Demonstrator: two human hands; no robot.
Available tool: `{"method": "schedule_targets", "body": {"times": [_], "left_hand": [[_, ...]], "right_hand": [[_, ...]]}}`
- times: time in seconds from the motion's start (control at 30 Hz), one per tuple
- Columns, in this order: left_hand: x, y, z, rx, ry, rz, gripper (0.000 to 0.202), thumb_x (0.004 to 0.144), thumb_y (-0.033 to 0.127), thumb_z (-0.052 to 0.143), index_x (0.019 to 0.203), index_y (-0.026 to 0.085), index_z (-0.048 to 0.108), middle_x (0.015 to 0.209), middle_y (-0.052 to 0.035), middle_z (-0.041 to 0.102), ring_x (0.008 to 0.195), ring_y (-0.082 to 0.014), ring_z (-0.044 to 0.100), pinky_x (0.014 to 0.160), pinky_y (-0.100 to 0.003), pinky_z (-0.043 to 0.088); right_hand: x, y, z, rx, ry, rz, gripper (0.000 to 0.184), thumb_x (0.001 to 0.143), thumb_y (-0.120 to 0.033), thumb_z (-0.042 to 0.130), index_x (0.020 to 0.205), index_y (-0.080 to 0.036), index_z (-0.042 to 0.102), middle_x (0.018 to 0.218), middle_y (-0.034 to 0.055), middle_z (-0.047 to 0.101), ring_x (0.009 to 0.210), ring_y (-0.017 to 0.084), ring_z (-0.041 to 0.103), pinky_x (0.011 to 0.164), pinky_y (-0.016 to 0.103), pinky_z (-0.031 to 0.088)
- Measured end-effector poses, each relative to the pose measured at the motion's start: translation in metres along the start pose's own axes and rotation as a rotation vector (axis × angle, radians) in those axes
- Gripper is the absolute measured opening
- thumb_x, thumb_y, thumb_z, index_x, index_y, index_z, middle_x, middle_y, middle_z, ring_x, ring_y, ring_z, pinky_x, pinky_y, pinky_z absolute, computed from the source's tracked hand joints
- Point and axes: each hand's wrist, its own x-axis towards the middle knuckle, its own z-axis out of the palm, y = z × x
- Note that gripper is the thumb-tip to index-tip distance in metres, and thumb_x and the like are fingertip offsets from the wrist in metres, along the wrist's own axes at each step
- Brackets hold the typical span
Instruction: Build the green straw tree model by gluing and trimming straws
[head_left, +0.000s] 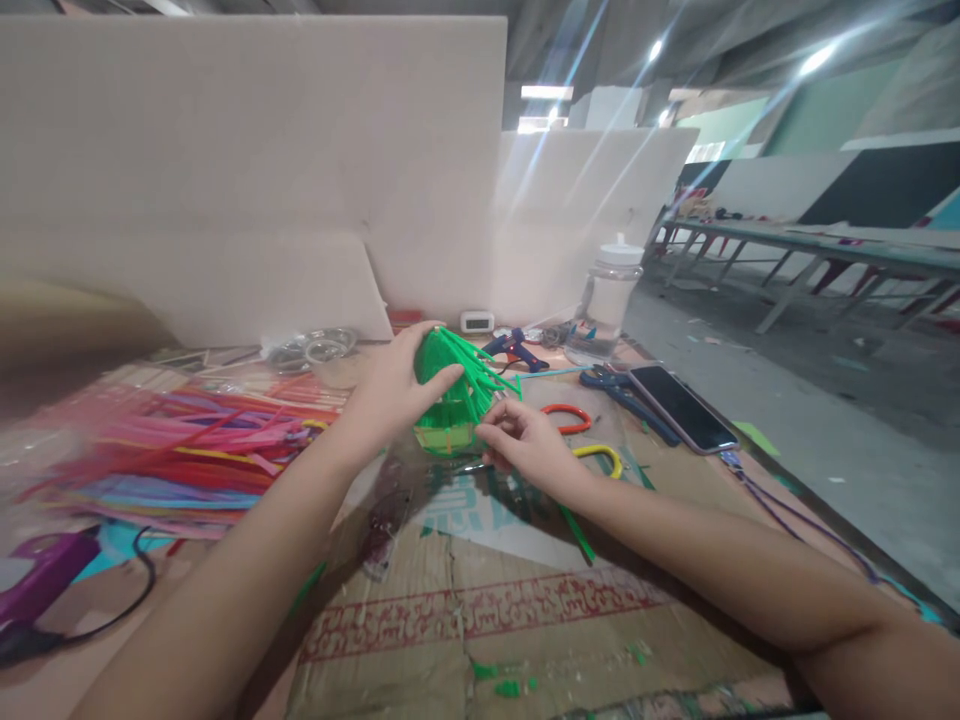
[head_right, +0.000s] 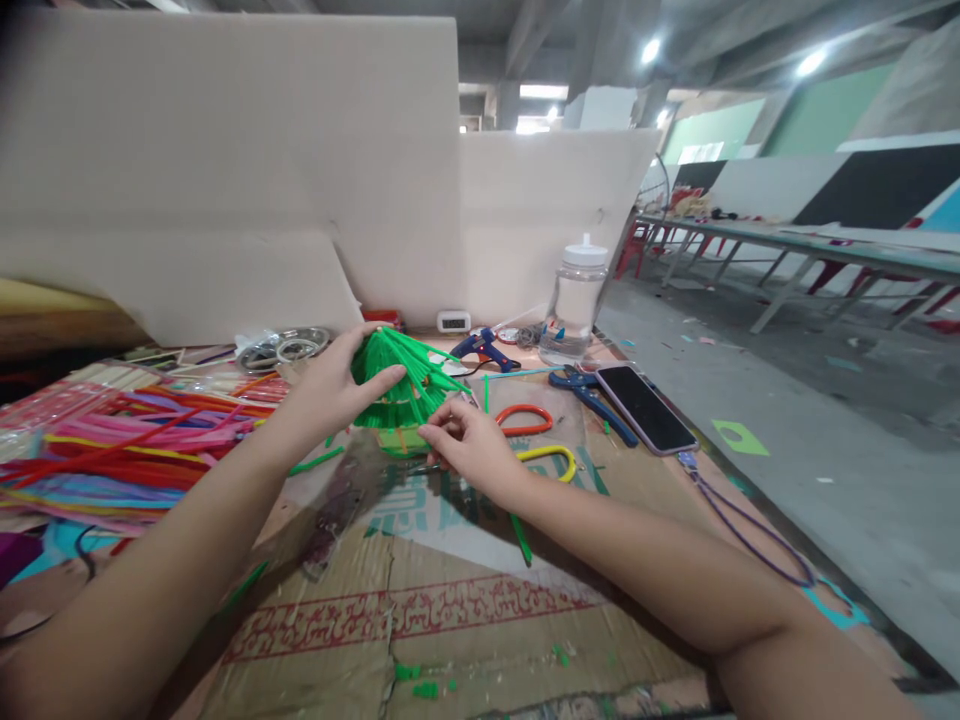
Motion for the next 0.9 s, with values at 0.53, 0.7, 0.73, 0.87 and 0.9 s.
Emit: {"method": "schedule_targets", "body": {"times": [0.53,0.7,0.73,0.87,0.9], "left_hand": [[0.001,-0.005,0.001,0.017,-0.013,0.078,0.056,0.091,0.047,0.056,0.137,0.016,0.047,0.136,-0.0121,0.059,0.124,-0.0279,0.056,0.107,-0.043,0.043],[0.000,-0.001,-0.002,0.007,-0.032,0.071,0.057,0.089,0.045,0.056,0.137,0.016,0.046,0.136,-0.0125,0.058,0.125,-0.0284,0.056,0.108,-0.045,0.043],[0.000,0.000,-0.003,0.006,-0.047,0.075,0.058,0.088,0.044,0.058,0.137,0.016,0.045,0.137,-0.0128,0.057,0.125,-0.0287,0.055,0.108,-0.046,0.042],[-0.001,0.001,-0.007,0.005,-0.151,0.128,0.070,0.082,0.038,0.062,0.143,0.014,0.037,0.143,-0.0156,0.051,0.133,-0.0298,0.048,0.112,-0.047,0.038],[-0.001,0.001,-0.008,0.009,-0.168,0.144,0.074,0.081,0.037,0.063,0.145,0.014,0.034,0.146,-0.0166,0.048,0.136,-0.0300,0.046,0.114,-0.047,0.037]], "right_hand": [[0.009,0.001,-0.011,-0.039,0.100,-0.170,0.023,0.084,-0.042,0.064,0.091,-0.021,0.058,0.068,-0.0037,0.055,0.060,0.012,0.053,0.059,0.028,0.042],[0.013,0.002,-0.006,0.039,0.093,-0.143,0.024,0.077,-0.039,0.068,0.090,-0.020,0.059,0.080,-0.0015,0.059,0.070,0.013,0.054,0.066,0.028,0.043],[0.013,0.000,-0.005,0.065,0.085,-0.133,0.025,0.077,-0.040,0.068,0.090,-0.020,0.059,0.082,-0.0014,0.059,0.071,0.013,0.054,0.067,0.028,0.042],[0.013,-0.005,-0.002,0.047,0.085,-0.097,0.027,0.078,-0.044,0.067,0.086,-0.020,0.058,0.075,-0.0033,0.053,0.066,0.012,0.049,0.063,0.027,0.038],[0.013,-0.005,-0.002,0.024,0.088,-0.095,0.027,0.078,-0.045,0.067,0.085,-0.020,0.058,0.073,-0.0035,0.052,0.065,0.012,0.048,0.062,0.027,0.037]]}}
